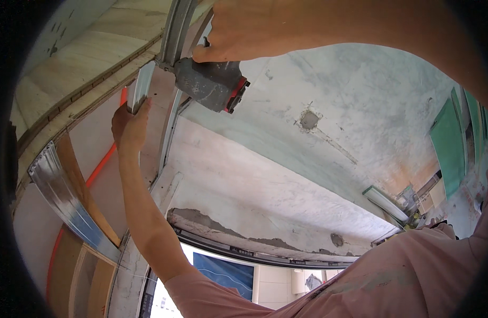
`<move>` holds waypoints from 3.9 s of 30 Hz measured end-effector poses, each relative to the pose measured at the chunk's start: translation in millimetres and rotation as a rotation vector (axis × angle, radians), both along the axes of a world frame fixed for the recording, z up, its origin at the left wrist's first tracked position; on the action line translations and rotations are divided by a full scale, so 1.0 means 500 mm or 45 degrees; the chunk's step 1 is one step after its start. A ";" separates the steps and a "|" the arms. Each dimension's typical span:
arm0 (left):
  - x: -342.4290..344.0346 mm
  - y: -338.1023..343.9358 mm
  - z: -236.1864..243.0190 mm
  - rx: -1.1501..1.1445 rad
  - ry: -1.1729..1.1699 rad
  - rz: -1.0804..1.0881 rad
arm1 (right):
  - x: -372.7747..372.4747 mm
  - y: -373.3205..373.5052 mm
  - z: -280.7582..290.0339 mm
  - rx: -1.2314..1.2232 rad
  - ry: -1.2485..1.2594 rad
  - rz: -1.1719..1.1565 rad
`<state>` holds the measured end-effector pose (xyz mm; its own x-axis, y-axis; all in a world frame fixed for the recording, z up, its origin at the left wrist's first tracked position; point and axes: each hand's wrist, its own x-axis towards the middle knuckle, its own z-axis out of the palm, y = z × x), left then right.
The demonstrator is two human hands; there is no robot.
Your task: Cutting metal studs with an angle grinder and attaching them to a ceiling frame using a nail gun and hammer.
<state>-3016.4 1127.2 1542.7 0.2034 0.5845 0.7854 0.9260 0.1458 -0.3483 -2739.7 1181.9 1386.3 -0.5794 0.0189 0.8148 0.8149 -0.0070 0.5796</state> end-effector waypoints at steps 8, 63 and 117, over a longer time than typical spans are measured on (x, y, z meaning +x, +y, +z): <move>0.011 -0.015 -0.008 0.004 -0.049 -0.009 | -0.012 0.003 -0.006 -0.005 0.086 -0.067; -0.012 -0.007 0.001 -0.006 -0.058 -0.030 | -0.027 0.001 -0.033 -0.069 0.035 0.075; -0.013 0.009 0.010 -0.069 -0.083 -0.009 | -0.018 -0.006 -0.030 0.059 0.100 0.126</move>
<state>-3022.9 1131.5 1547.9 0.1570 0.6252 0.7645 0.9479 0.1218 -0.2943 -2748.8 1179.0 1371.2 -0.5109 -0.0742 0.8564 0.8558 0.0501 0.5149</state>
